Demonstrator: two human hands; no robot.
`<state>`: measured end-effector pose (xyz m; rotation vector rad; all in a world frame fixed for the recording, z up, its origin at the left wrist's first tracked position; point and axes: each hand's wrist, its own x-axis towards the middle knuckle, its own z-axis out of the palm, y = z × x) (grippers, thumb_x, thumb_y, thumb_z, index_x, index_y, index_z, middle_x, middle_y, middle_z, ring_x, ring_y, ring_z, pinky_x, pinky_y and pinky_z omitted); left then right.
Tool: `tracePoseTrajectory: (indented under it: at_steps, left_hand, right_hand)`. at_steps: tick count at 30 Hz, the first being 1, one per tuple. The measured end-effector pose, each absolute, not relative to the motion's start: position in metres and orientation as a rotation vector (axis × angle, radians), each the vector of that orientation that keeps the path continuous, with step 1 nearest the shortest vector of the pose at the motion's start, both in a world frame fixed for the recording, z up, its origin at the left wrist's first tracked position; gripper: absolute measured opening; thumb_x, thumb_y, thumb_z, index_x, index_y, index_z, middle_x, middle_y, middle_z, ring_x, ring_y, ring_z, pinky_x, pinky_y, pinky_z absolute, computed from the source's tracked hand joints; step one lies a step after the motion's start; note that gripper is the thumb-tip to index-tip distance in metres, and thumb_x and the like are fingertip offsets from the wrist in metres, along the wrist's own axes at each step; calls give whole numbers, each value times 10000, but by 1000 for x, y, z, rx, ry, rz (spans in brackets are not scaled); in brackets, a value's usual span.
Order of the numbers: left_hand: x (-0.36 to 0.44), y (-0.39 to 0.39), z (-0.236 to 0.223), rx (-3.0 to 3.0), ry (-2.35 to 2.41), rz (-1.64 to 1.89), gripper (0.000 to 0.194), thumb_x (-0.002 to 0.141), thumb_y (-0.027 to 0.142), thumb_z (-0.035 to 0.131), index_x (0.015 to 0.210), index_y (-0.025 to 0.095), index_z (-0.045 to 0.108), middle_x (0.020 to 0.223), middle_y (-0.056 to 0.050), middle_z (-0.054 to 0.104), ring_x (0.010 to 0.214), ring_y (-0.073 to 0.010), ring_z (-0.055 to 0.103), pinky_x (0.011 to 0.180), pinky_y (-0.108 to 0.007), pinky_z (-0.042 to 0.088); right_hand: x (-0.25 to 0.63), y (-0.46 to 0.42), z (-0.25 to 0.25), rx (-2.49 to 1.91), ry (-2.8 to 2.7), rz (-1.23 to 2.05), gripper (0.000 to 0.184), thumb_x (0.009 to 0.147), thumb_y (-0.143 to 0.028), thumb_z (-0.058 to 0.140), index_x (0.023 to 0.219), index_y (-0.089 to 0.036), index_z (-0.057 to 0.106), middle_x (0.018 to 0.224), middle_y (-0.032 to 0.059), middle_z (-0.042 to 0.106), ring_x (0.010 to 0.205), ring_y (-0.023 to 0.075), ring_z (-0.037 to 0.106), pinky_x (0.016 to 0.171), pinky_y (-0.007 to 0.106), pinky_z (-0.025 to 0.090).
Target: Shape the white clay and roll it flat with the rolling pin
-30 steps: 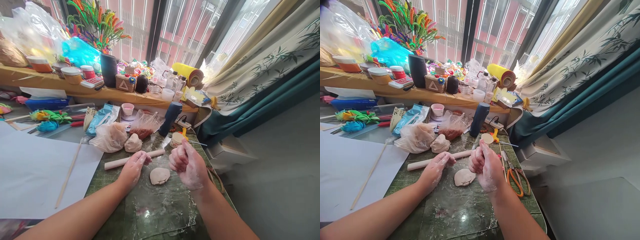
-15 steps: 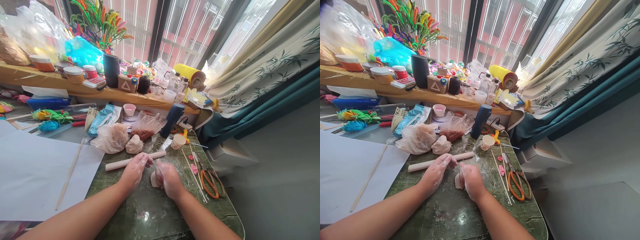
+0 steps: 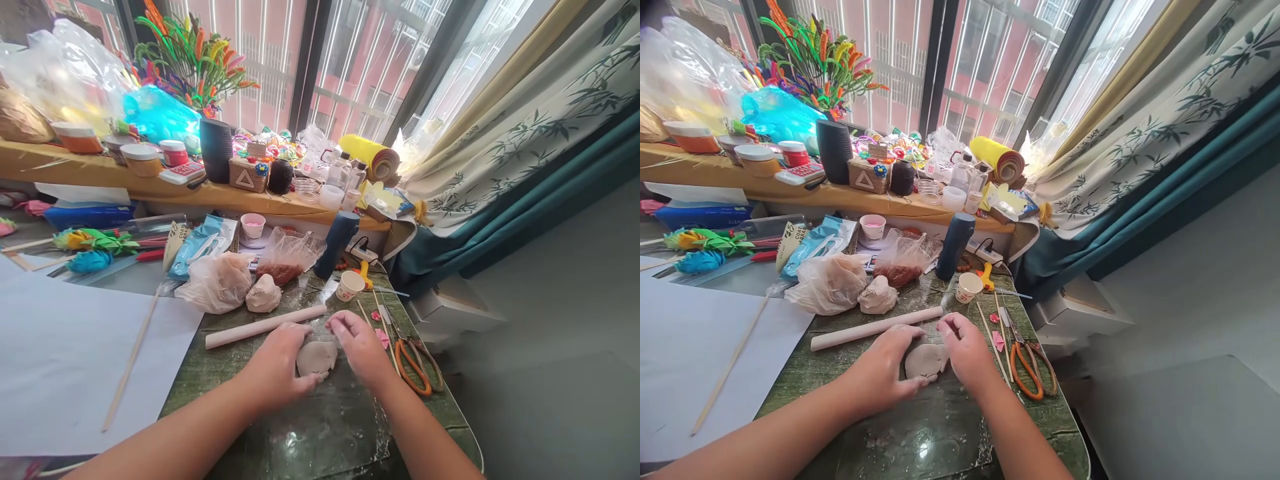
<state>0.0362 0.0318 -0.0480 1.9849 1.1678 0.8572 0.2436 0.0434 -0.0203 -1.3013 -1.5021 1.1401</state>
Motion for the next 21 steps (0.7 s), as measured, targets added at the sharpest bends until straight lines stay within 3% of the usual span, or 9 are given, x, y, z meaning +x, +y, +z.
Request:
tracePoseTrajectory:
  at_steps: [1,3,6,11,17,19,21]
  left_hand:
    - [38,30,-49,2066,1157,806,734,615,294,882,1297,236,616,1335,-141,651,1250,-406,558,1087,-549,409]
    - [41,28,-51,2172,1139,738,752,635,246,868,1334,239,590,1352,-141,649,1267,-406,551,1108,-571,383]
    - [44,29,-53,2200,1132,716,669,680,214,836,1304,250,600,1297,-122,680,1208,-382,593,1069,-565,425]
    - [45,29,-57,2158,1037,772,686,710,158,801,1342,275,560,1336,-106,648,1238,-346,586,1082,-517,451]
    - [42,23,-48,2167,855,824,728,749,70,723,1404,317,524,1408,-84,581,1298,-300,553,1124,-434,443]
    - [39,23,-47,2118,854,855,758,722,118,781,1406,314,520,1436,-95,556,1325,-320,526,1139,-459,425]
    - [38,26,-47,1979,908,919,762,732,216,814,1419,287,492,1411,-124,571,1268,-329,563,1081,-478,474]
  right_hand:
    - [250,39,-20,-1368,-1651,1038,261,874,-427,661,1030,-220,697,1054,86,703,992,261,637,913,419,500]
    - [257,30,-21,-1442,-1963,878,456,822,-300,716,1268,-244,644,1269,112,658,1214,322,562,1071,510,409]
    - [256,20,-26,-1422,-2204,784,620,774,-187,735,1370,-241,574,1325,125,628,1261,335,537,1102,528,391]
    - [251,30,-24,-1420,-2160,974,551,691,-142,764,1220,-238,644,1185,77,676,1105,288,620,953,423,494]
    - [258,42,-24,-1403,-1924,1375,223,697,-135,714,909,-198,697,898,9,724,850,217,659,740,302,485]
    - [259,42,-23,-1380,-1810,1436,174,745,-198,708,917,-190,680,853,5,713,781,193,652,685,282,480]
    - [258,39,-21,-1311,-1555,1534,244,763,-306,754,952,-185,658,859,11,707,746,177,649,662,272,485]
